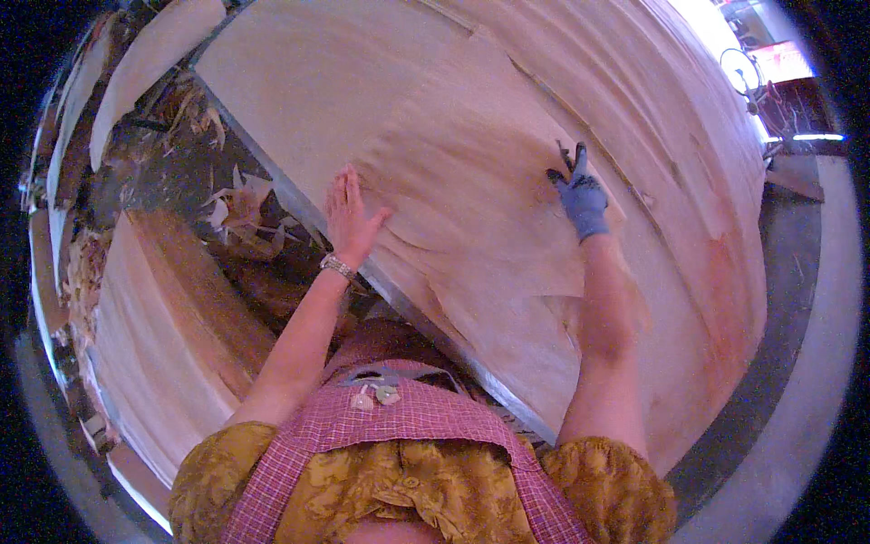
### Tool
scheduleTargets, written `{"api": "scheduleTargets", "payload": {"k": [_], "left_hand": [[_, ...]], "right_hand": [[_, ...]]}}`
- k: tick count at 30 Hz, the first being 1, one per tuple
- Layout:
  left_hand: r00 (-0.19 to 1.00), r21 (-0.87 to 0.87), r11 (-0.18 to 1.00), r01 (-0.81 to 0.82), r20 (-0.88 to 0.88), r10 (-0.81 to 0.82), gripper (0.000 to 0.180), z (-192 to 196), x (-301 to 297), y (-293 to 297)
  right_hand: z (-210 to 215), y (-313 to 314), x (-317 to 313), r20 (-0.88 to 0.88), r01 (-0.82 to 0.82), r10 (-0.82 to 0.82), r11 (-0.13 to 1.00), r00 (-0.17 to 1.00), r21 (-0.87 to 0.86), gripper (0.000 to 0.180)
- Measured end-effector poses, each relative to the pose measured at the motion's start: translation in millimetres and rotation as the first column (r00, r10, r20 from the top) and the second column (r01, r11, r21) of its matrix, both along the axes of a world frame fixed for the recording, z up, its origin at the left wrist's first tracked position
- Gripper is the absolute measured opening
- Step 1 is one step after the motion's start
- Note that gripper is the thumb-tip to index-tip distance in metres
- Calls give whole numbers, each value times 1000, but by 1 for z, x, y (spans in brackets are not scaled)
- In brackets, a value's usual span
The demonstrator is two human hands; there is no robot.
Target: The person handles large sheets of wood veneer, smoothing them by hand, cutting small pieces, and applying strips of tape to repair or join sections.
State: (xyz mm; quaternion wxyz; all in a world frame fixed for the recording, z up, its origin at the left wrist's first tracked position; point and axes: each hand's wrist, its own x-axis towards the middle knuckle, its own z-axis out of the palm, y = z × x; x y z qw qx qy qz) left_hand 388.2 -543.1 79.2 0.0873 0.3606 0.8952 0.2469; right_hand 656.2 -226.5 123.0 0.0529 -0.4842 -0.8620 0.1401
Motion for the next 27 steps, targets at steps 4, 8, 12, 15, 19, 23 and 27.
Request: {"api": "scheduleTargets", "payload": {"k": [4,8,12,15,19,23,27], "left_hand": [[991,-64,990,-122,51,126,117,2,6,5],[973,-96,972,-213,71,220,124,-1,8,-6],[952,-105,957,-271,117,283,129,4,10,1],[955,-78,958,-277,91,283,130,8,13,7],[962,-94,958,-272,-12,272,127,6,15,12],[960,-36,974,-223,-180,214,119,-14,13,9],[977,-8,992,-122,178,122,112,54,18,19]], "right_hand": [[-2,22,14,93,-96,91,994,991,53,37],[113,-77,-2,-95,-220,227,973,969,72,27],[223,-138,5,-164,-142,111,971,980,-191,19],[256,-140,21,-379,-87,-51,938,924,-337,22],[272,-129,12,-225,102,-185,937,957,-334,27],[267,-119,8,-171,153,-224,924,959,-351,27],[248,-68,45,-182,176,-260,908,948,-379,34]]}}
